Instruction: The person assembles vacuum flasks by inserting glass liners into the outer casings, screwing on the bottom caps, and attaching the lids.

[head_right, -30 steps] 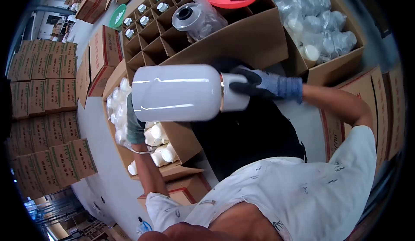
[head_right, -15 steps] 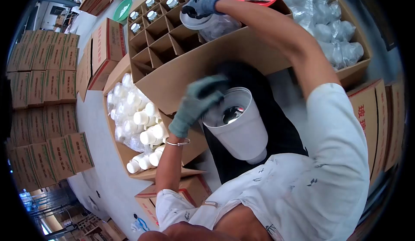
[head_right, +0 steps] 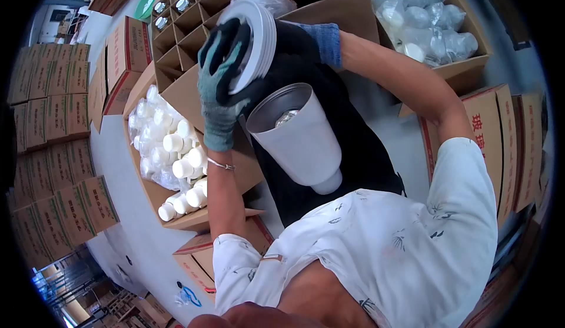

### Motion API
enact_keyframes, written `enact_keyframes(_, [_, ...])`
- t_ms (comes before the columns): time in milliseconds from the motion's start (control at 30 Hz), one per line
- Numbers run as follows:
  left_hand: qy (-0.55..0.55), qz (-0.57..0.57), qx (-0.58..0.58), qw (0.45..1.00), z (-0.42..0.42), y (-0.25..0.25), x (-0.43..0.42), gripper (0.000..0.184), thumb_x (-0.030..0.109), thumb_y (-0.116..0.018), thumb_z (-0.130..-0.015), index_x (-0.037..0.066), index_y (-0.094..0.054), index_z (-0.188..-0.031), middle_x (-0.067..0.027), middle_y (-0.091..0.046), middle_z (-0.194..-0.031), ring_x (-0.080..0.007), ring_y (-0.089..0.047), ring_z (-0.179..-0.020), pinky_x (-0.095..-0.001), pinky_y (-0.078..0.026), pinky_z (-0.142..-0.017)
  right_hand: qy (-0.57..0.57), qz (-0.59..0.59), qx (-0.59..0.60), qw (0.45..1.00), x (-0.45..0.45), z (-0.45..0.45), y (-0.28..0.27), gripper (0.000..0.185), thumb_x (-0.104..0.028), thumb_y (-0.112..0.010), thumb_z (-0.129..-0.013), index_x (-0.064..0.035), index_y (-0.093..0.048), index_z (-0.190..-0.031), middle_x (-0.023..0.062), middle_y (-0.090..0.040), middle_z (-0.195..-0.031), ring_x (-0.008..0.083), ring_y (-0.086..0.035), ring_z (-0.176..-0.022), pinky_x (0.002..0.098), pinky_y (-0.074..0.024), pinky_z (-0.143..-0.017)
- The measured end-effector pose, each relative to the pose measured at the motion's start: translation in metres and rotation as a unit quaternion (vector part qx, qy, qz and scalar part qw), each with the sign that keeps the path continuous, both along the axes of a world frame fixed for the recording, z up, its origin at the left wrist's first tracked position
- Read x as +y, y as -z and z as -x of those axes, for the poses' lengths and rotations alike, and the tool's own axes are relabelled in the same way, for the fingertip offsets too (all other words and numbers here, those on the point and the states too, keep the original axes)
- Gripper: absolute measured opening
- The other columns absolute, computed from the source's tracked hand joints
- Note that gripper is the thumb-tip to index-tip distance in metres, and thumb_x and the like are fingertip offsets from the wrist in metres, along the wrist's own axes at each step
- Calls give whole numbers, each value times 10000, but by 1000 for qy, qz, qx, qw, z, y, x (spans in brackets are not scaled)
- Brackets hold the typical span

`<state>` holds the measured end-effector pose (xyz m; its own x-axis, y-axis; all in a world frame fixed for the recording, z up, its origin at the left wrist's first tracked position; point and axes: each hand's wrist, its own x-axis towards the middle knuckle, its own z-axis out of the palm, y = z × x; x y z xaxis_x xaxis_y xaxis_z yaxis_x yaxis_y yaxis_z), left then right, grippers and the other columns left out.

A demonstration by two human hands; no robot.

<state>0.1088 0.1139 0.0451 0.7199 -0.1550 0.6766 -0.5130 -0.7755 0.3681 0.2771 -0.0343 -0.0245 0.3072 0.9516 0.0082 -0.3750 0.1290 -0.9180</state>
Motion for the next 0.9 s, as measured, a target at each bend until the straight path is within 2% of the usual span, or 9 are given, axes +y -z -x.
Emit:
enact_keyframes(200, [75, 146, 221, 961, 50, 35, 8, 497, 355, -658, -799, 42, -652, -1184, -134, -619, -1246, -358, -567, -1149, -430, -408, -1016, 89, 262, -374, 885, -37, 1, -7, 407, -347, -622, -920, -32, -613, -1178, 108, -655, -1050, 173, -616, -916, 310, -520, -827])
enact_keyframes(300, [113, 132, 252, 952, 55, 32, -8, 475, 353, -657, -803, 60, -659, -1176, -143, -634, -1210, -355, -572, -1137, -416, -443, -979, 104, 112, -316, 936, -41, 24, -3, 410, -335, -643, -908, -40, -610, -1191, 119, -654, -1069, 194, -622, -963, 329, -509, -893])
enact_keyframes(367, [122, 116, 266, 949, 52, 26, -13, 466, 353, -660, -801, 65, -664, -1167, -144, -628, -1215, -354, -570, -1135, -412, -451, -970, 86, 129, -387, 909, -35, 51, -27, 504, -385, -661, -884, -33, -588, -1236, 151, -635, -1119, 239, -609, -1056, 347, -492, -949])
enact_keyframes(467, [99, 173, 327, 924, 56, 35, -20, 540, 403, -707, -746, 67, -657, -1165, -144, -619, -1205, -363, -560, -1133, -459, -397, -1023, 30, 181, -281, 942, -31, 78, -45, 549, -414, -676, -858, -45, -579, -1254, 170, -609, -1162, 269, -593, -1092, 368, -471, -982])
enact_keyframes(600, [59, 24, 285, 956, 75, 25, -28, 774, 408, -814, -578, 77, -590, -1241, -153, -572, -1225, -382, -511, -1166, -550, -233, -1116, 14, 109, -348, 931, -16, 83, -11, 432, -413, -625, -896, -49, -640, -1127, 144, -634, -1082, 253, -614, -975, 365, -498, -912])
enact_keyframes(733, [-15, 7, 305, 952, 90, 7, -55, 737, 323, -812, -592, 37, -585, -1232, -174, -567, -1212, -402, -499, -1171, -536, -281, -1105, -23, 3, -317, 948, -2, 77, 16, 406, -432, -614, -901, -61, -669, -1056, 144, -661, -989, 249, -635, -889, 358, -510, -851])
enact_keyframes(833, [40, 186, 237, 953, 92, 37, -40, 614, 306, -765, -686, 21, -600, -1205, -180, -586, -1179, -380, -532, -1144, -482, -352, -1073, -71, -7, -314, 947, -5, 83, -5, 437, -436, -606, -904, -66, -635, -1135, 138, -658, -1035, 242, -635, -923, 346, -503, -853])
enact_keyframes(867, [-3, 307, 166, 937, 96, 45, -48, 378, 291, -511, -954, -27, -624, -1125, -115, -652, -1094, -263, -581, -1087, -367, -420, -994, -83, 17, -291, 953, -18, 85, -13, 454, -438, -600, -906, -68, -618, -1169, 142, -651, -1063, 252, -630, -945, 353, -499, -863])
enact_keyframes(900, [-76, 396, 162, 901, 101, 48, -62, 414, 294, -387, -1014, -17, -601, -1183, -104, -638, -1135, -245, -577, -1086, -356, -430, -973, -92, 42, -266, 959, -32, 88, -20, 473, -439, -594, -908, -69, -602, -1203, 145, -644, -1090, 262, -626, -968, 360, -494, -873])
